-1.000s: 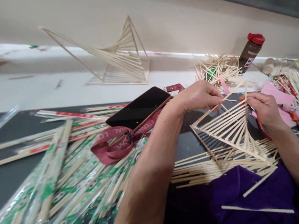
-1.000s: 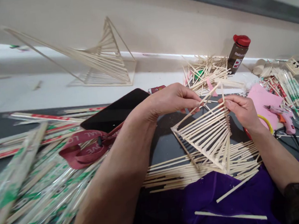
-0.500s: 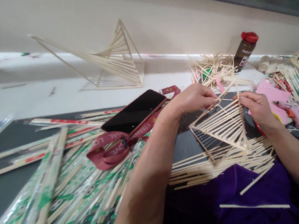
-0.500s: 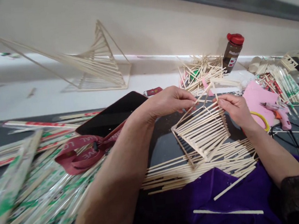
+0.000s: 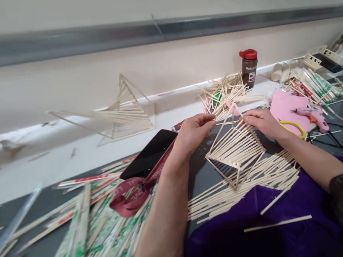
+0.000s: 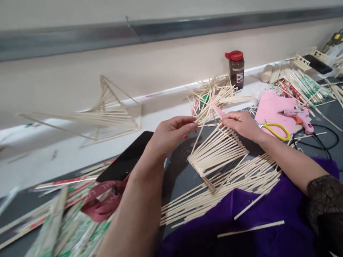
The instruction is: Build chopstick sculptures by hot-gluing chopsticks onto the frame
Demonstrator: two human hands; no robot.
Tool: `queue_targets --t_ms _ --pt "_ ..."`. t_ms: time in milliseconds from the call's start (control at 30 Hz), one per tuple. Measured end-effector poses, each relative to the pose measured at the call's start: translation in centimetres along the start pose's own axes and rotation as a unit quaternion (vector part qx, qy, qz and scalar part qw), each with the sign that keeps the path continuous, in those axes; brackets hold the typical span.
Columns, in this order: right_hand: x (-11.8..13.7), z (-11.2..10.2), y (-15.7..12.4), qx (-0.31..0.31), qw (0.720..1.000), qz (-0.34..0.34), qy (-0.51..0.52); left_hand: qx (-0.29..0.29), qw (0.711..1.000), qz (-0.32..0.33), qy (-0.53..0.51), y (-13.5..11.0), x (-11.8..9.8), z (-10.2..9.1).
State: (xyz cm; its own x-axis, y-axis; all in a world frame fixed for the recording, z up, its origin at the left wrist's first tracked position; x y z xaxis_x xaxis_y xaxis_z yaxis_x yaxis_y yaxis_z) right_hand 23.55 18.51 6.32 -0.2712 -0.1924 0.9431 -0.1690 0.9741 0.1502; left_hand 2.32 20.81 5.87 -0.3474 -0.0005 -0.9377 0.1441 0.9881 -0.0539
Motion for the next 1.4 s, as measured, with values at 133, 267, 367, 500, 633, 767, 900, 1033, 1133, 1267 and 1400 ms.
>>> queue_targets --t_ms 133,267,367,500,633,767,900,1033,1133,1267,1400 --pt "-0.2 0.0 0.2 0.004 1.0 -0.014 0.001 -0.05 0.999 0.013 0.015 -2.0 -0.6 -0.4" --pt "-0.3 0.1 0.3 0.005 1.0 -0.018 0.002 -0.089 0.995 0.03 0.025 -3.9 -1.1 0.0" --pt "-0.2 0.1 0.4 0.009 1.0 -0.019 -0.002 -0.14 0.989 0.042 0.0 -4.8 -0.8 0.1" --pt "-0.5 0.1 0.7 0.014 1.0 -0.022 0.012 -0.209 0.977 0.05 -0.003 -5.9 0.8 -0.7" --pt "-1.3 0.4 1.1 0.018 0.999 -0.024 0.034 -0.207 0.976 0.041 0.051 -7.1 3.2 -0.9" --pt "-1.8 0.6 1.4 0.03 0.998 -0.031 0.044 -0.183 0.979 0.053 0.069 -7.8 4.8 0.2" --pt "-1.6 0.4 1.5 0.025 0.998 -0.049 0.03 -0.189 0.979 0.059 0.056 -7.6 5.6 1.0" --pt "-1.7 0.1 1.8 0.013 0.998 -0.064 0.018 -0.227 0.969 0.067 0.065 -7.6 5.8 0.7" --pt "-2.1 0.2 2.0 0.009 0.998 -0.06 0.025 -0.244 0.962 0.082 0.09 -7.9 5.8 0.7" --pt "-2.4 0.4 2.1 0.014 0.998 -0.05 0.042 -0.247 0.955 0.098 0.132 -8.3 5.4 1.1" --pt "-2.2 0.2 1.8 0.015 0.997 -0.049 0.053 -0.238 0.956 0.095 0.142 -8.5 5.2 1.6"
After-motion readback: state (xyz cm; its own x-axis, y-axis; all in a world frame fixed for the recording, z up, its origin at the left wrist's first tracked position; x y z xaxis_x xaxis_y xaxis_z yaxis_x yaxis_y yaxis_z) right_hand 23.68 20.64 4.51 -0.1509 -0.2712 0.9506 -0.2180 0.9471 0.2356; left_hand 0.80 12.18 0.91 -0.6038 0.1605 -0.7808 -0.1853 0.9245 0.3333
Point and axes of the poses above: each hand's wrist, its own y-axis towards the middle knuckle, its own z-axis out of the palm, x = y × z, the point moved 7 cm from there along y, towards the middle knuckle
